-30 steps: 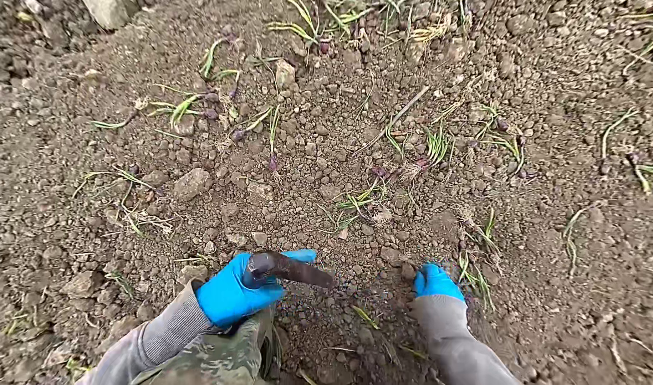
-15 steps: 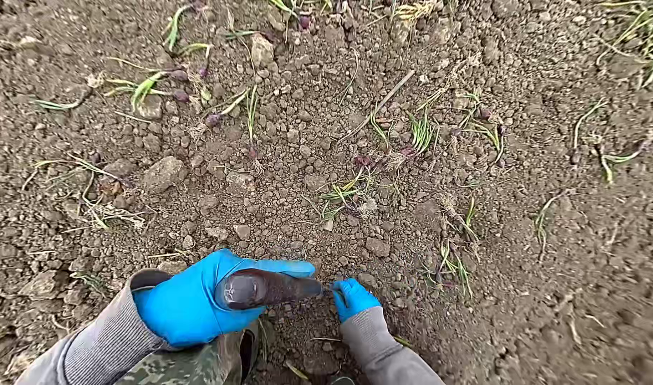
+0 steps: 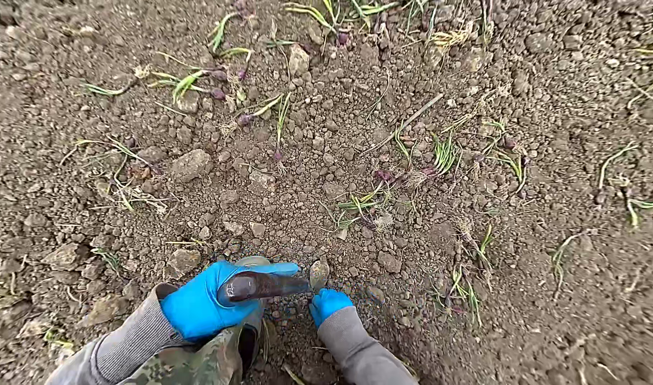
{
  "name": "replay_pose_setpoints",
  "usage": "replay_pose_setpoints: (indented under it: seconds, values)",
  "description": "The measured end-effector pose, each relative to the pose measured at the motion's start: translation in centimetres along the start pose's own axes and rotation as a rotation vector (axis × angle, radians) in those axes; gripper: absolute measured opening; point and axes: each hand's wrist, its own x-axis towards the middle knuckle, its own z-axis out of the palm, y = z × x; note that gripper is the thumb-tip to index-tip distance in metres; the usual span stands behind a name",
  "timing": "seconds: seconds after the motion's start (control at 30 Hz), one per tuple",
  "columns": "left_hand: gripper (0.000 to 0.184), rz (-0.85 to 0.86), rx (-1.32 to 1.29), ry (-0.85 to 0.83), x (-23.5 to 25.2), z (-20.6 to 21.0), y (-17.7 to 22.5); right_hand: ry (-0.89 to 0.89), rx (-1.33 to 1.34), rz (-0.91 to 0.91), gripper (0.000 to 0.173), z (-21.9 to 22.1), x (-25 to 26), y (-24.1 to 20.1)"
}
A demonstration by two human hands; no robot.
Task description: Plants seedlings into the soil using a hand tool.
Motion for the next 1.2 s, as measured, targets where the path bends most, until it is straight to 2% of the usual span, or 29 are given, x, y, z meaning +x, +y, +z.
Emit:
replay_pose_setpoints:
  seconds: [0.03,0.1,0.13,0.2,0.23,0.3,0.37,0.43,0.5,0.57,0.6,0.67,0.7,0.77,0.83,0.9,0.93,0.97,1.0,1.03,1.1,1.13,1.2]
  values:
    - [0.026,0.016,0.009,0.042,-0.2,-0.4,0.3,0.122,0.008,-0.048,0.046,0.0,-0.7,0.7]
    - [0.035,-0.072,0.098,0.073,0.3,0.4,-0.6,0.486,0.01,-0.091,0.042,-1.4,-1.8,2.4]
    - [0.044,-0.129,0.117,0.043,0.8,1.3,-2.0,0.656,0.029,-0.053,0.037,-3.0,-2.0,3.2]
    - [0.058,-0.173,0.109,0.0,1.3,2.9,-4.6,0.769,0.148,0.189,0.039,-7.5,-1.4,4.8]
    - [0.059,-0.187,0.087,0.012,1.2,3.1,-5.2,0.769,0.196,0.311,0.044,-9.8,-0.8,5.4]
    - [0.051,-0.186,-0.036,0.113,0.1,3.2,-5.5,0.607,0.212,0.486,0.045,-14.2,-1.2,4.7]
    - [0.038,-0.119,-0.261,0.288,-0.7,1.8,-5.0,0.516,0.183,0.497,0.039,-16.9,-1.8,3.6]
    - [0.038,0.026,-0.44,0.397,-1.8,-0.1,-4.1,0.577,0.101,0.365,0.035,-15.3,-1.6,3.3]
    - [0.043,0.239,-0.501,0.333,-2.3,-2.0,-2.1,0.69,-0.006,0.12,0.033,-10.2,-0.5,5.0]
    - [0.04,0.352,-0.385,0.211,-0.9,-3.4,0.3,0.848,-0.064,-0.147,0.031,-6.0,0.3,5.9]
    - [0.037,0.27,-0.32,0.176,0.0,-3.3,1.3,0.851,-0.075,-0.21,0.031,-5.0,0.0,5.5]
    - [0.031,-0.114,-0.062,0.136,2.5,-0.7,0.9,0.814,-0.04,-0.238,0.03,-4.3,-0.9,4.3]
    - [0.039,-0.278,0.081,0.029,4.1,0.9,-0.2,0.796,-0.005,-0.216,0.029,-4.5,-1.2,3.6]
    - [0.061,-0.418,0.228,-0.145,5.7,3.5,-2.2,0.732,0.066,-0.09,0.035,-5.4,-2.2,2.2]
    - [0.06,-0.456,0.146,-0.085,4.5,4.1,-3.6,0.658,0.101,-0.018,0.038,-5.9,-2.3,1.1]
    - [0.039,-0.492,-0.115,0.161,2.0,3.2,-5.0,0.59,0.102,-0.017,0.034,-5.4,-1.4,0.8]
    - [0.022,-0.448,-0.305,0.328,1.1,2.3,-5.2,0.585,0.1,-0.021,0.032,-5.1,-0.7,0.9]
    - [0.023,-0.341,-0.5,0.417,0.2,0.9,-5.1,0.566,0.096,-0.018,0.031,-4.9,0.0,0.8]
    - [0.033,-0.183,-0.68,0.418,-0.7,-0.6,-4.6,0.547,0.081,-0.014,0.031,-4.5,0.4,0.9]
    - [0.044,-0.023,-0.776,0.34,-1.3,-2.1,-3.2,0.517,0.068,-0.014,0.032,-4.0,0.4,0.9]
    - [0.045,0.153,-0.713,0.248,-1.5,-4.8,0.4,0.521,0.043,-0.021,0.031,-3.7,0.3,1.0]
    - [0.038,0.158,-0.589,0.26,-1.1,-5.5,1.7,0.56,0.035,-0.033,0.03,-3.7,0.2,1.1]
    - [0.033,0.025,-0.261,0.206,0.8,-4.7,2.3,0.687,0.023,-0.082,0.026,-3.9,-0.3,0.9]
